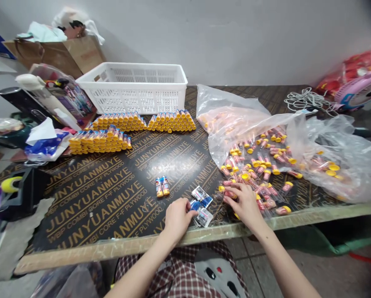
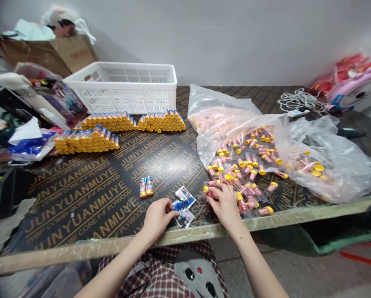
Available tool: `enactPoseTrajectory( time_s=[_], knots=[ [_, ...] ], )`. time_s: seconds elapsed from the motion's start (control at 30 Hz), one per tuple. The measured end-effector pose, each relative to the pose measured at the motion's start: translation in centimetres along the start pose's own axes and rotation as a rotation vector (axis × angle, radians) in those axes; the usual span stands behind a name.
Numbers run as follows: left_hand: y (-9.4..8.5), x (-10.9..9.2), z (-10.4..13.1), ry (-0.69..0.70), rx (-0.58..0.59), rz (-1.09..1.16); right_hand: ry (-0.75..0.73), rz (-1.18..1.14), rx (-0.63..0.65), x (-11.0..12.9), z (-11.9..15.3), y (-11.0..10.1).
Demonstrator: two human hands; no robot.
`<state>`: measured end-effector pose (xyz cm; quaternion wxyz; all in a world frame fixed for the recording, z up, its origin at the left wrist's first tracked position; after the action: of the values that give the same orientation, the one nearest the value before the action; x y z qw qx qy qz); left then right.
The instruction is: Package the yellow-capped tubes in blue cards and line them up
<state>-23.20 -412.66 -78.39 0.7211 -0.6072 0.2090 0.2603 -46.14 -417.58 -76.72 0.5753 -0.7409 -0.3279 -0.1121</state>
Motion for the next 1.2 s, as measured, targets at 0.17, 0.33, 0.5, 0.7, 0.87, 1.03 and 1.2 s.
enactPoseTrajectory(
  time_s=[0.17,0.33,0.5,0.7,0.87,1.03,1.2],
  knots=[
    [0.0,-0.2,0.0,0.023,0.001,-0.035,0.031,-0.13,-0.022,1.5,0.0,-0.3],
    [-0.5,-0.2,0.3,0.059,-0.032,-0.051,0.179,-0.416,-0.024,2.8,0.6,0.1],
    [-1.3,0.0,0.5,0.04,-0.147,0.22,0.271,-0.577,-0.06,4.4,1.9,0.3],
    [-1.2,1.5,0.1,-0.273,-0.057,1.086,0.199,-0.709,-0.151,7.5,2.9,-0.8],
    [-2.0,1.9,-0.1,-0.379,-0.057,1.334,0.164,-0.744,-0.161,8.8,3.9,-0.3],
    [-2.2,2.2,0.0,-0.449,-0.094,1.42,0.061,-0.665,-0.234,9.4,4.6,0.1],
    [-2.3,2.7,0.3,-0.502,-0.154,1.439,-0.1,-0.588,-0.274,10.7,4.6,-0.4]
  ],
)
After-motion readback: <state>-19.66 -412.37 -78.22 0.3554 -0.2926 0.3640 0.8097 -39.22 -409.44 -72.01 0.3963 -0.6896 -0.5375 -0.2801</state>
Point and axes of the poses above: each hand's wrist, its own z-axis away from the middle knuckle, its own y-axis out of the palm, x = y × z, the point moved 6 cm from there along -z, towards the middle knuckle, and after that the axes turned 6 degrees about -z, right-handed, at the moved point
